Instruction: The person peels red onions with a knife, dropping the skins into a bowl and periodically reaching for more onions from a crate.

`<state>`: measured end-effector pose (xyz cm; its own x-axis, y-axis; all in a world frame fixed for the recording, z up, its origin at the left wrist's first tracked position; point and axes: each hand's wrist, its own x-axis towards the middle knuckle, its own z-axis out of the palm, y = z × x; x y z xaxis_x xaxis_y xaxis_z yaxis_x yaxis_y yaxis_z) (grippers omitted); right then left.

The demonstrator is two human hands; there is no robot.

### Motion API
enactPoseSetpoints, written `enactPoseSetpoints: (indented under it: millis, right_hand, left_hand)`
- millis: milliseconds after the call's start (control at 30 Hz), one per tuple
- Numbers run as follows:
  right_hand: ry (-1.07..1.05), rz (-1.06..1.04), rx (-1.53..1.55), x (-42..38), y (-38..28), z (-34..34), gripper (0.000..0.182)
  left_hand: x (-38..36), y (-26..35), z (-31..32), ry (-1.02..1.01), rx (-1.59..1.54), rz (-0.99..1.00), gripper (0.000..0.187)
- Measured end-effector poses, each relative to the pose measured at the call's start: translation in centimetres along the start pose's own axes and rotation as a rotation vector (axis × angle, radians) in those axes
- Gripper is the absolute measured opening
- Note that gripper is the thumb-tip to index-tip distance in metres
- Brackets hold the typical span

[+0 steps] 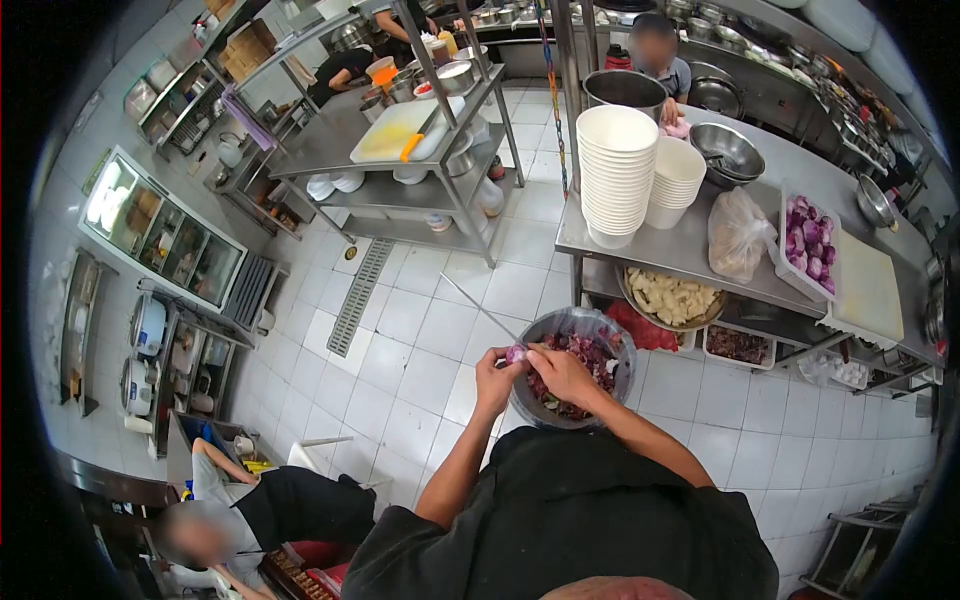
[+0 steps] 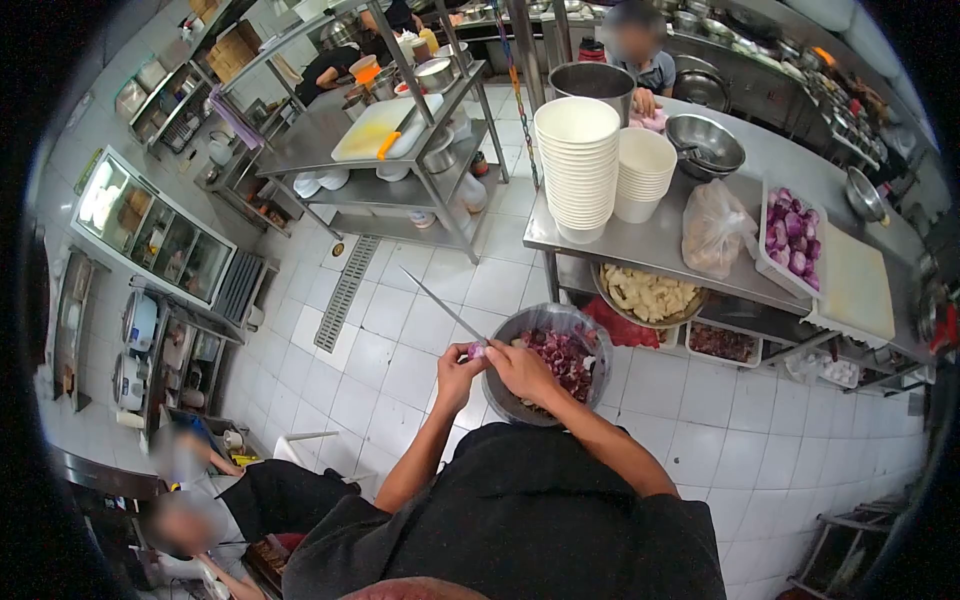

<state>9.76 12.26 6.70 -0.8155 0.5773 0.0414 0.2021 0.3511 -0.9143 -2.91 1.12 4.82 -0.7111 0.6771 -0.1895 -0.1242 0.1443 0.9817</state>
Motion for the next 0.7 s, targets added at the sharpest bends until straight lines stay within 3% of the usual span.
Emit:
enactPoseSetpoints:
  millis: [133,200,233,267,300,333,400,533,700]
  right_hand:
    - [-0.029,0.279,0.092,0.8,1.8,-2.0,0.049]
    - [0.077,0.178,0.027,1.5,5.3,-1.5,0.053]
    - [0.032,0.240,0.123,1.6,5.3,-1.7,0.055]
    - [0.074,0.128,0.147,1.5,6.1,-1.2,0.055]
    - [-0.086,0.349,0.238,1.1,2.9,-2.7,0.053]
    - [-0.089,0.352,0.258,0.7,1.6,-3.0,0.055]
    - [0.039,0.051,0.051,0.9,3.3,-1.4,0.064]
    - [-0.106,0.138,0.069,-0.2,-1.8,-2.2,0.065]
    - [-0.096,0.007,-0.080,-0.5,-2.8,-1.6,0.062]
  left_hand:
    - [-1.0,1.9,-0.5,-0.079,0.029,0.072,0.026]
    - [-1.0,1.7,-0.7,-0.054,0.032,0.088,0.025]
    - [-0.8,1.7,-0.8,-0.005,0.137,0.093,0.027]
    - [-0.2,1.0,-1.2,0.022,0.222,0.131,0.034]
    - [-0.2,1.2,-0.9,0.053,0.130,0.086,0.033]
    - [-0.1,1.1,-0.6,0.073,0.081,0.065,0.034]
    - [0.2,1.3,-0.3,0.079,0.007,0.038,0.033]
    - [0.1,2.0,-0.2,0.035,-0.066,0.006,0.028]
    - [0.5,0.9,-0.4,0.012,-0.073,0.002,0.023]
